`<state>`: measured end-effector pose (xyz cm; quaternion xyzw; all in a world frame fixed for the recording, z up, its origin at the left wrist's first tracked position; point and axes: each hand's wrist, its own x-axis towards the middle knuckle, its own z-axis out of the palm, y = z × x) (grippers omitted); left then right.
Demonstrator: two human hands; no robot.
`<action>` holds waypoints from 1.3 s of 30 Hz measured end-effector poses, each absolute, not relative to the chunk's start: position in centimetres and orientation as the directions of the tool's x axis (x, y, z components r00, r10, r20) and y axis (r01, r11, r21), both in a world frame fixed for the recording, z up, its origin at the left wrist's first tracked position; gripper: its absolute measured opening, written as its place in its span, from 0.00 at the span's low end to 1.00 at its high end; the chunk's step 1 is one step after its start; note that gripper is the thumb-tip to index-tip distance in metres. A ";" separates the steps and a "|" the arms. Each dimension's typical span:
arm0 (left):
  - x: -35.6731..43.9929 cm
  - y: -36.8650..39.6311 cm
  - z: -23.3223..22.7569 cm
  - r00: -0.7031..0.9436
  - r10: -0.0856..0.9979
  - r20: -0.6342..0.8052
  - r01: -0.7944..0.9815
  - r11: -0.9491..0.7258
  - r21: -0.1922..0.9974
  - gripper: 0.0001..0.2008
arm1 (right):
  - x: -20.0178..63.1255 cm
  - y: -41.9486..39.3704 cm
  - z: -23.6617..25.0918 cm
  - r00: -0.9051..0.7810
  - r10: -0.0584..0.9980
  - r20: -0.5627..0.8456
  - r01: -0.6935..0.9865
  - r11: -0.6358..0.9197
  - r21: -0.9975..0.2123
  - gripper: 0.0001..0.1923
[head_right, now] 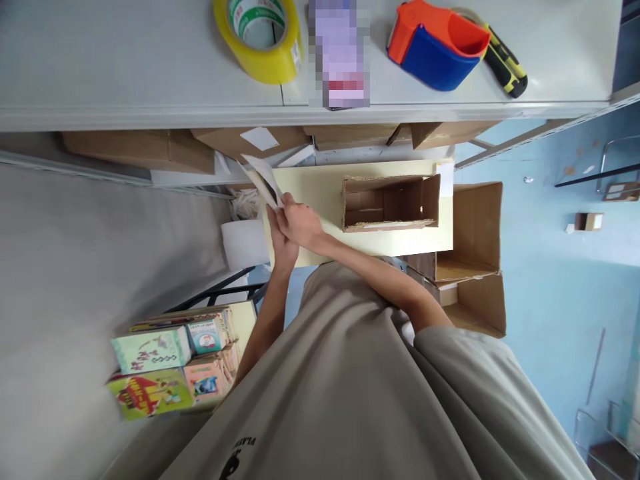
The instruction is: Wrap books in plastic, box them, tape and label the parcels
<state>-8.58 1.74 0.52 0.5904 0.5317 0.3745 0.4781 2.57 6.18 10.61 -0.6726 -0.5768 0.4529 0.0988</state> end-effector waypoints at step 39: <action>8.9 5.0 15.2 0.386 0.919 -0.081 -0.121 0.137 0.983 0.19 | 41.6 0.7 26.2 -0.297 0.955 0.007 0.483 0.156 -0.861 0.26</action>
